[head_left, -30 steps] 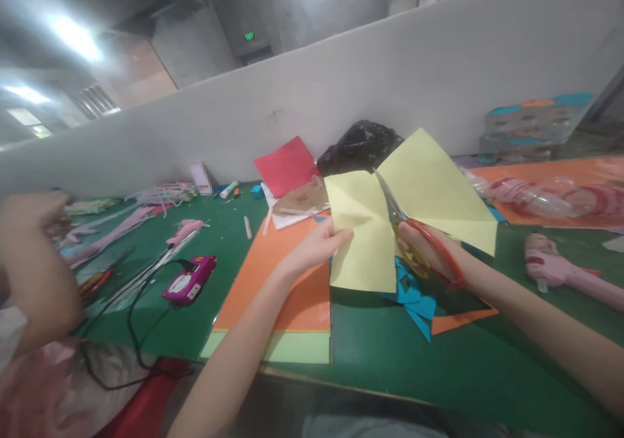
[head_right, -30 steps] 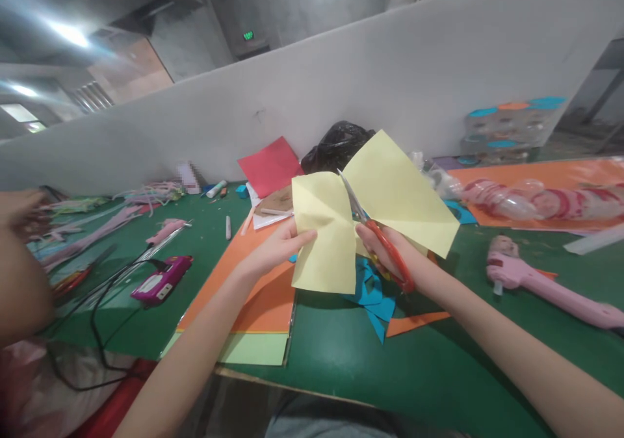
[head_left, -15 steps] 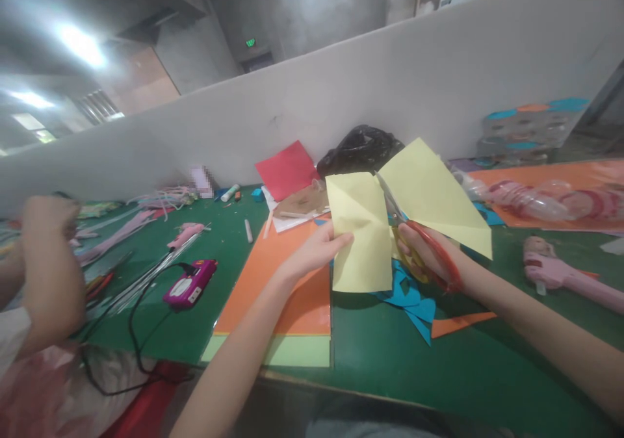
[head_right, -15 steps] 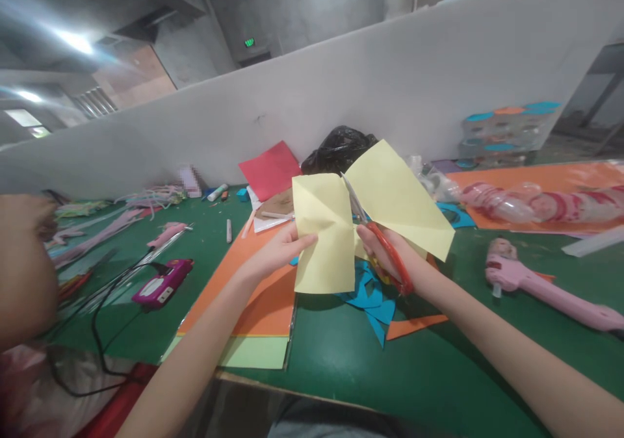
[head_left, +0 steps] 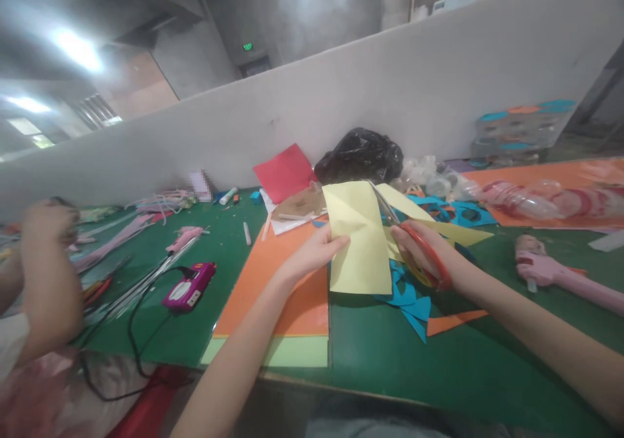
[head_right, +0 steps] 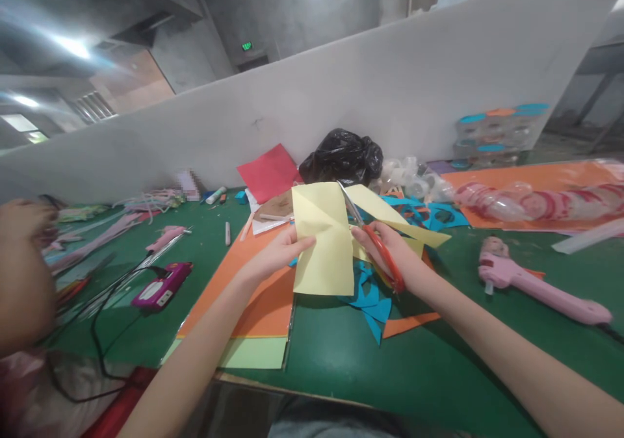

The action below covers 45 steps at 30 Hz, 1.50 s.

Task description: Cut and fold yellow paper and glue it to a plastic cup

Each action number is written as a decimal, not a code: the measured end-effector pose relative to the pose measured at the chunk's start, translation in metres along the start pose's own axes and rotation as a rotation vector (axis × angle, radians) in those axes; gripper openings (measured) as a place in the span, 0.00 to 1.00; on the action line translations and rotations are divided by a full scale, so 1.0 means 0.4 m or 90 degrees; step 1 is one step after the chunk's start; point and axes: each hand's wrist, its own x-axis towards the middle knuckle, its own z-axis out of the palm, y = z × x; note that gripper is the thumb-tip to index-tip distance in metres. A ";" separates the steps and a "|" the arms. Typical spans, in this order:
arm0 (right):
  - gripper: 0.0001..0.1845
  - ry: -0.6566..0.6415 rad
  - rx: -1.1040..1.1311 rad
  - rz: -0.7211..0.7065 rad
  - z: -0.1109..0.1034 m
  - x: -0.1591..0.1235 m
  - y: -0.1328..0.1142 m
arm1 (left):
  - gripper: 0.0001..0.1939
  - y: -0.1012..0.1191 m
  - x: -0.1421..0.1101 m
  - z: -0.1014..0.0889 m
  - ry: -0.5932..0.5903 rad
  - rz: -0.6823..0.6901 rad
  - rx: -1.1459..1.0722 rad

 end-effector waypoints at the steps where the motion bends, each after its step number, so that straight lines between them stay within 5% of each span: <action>1: 0.33 -0.009 0.009 0.018 0.000 -0.001 0.001 | 0.24 -0.001 0.000 -0.001 -0.001 -0.003 -0.001; 15: 0.33 -0.103 0.198 0.111 -0.010 0.000 -0.005 | 0.21 0.016 0.001 -0.005 0.149 0.016 -0.116; 21: 0.29 0.024 -0.144 0.074 -0.059 0.001 -0.026 | 0.26 -0.010 0.028 0.026 0.261 0.016 -0.133; 29: 0.27 -0.046 -0.481 0.061 -0.061 0.018 0.027 | 0.27 -0.055 0.054 0.015 0.386 0.034 -0.129; 36: 0.19 -0.098 -0.527 0.016 -0.053 0.009 0.034 | 0.24 -0.030 0.040 0.032 0.330 0.024 -0.153; 40: 0.18 0.018 -0.524 0.037 -0.054 0.004 0.012 | 0.25 -0.018 0.028 0.041 0.236 0.021 -0.167; 45: 0.20 -0.047 -0.187 -0.039 -0.037 0.010 0.008 | 0.26 -0.013 0.016 0.056 0.096 0.003 -0.182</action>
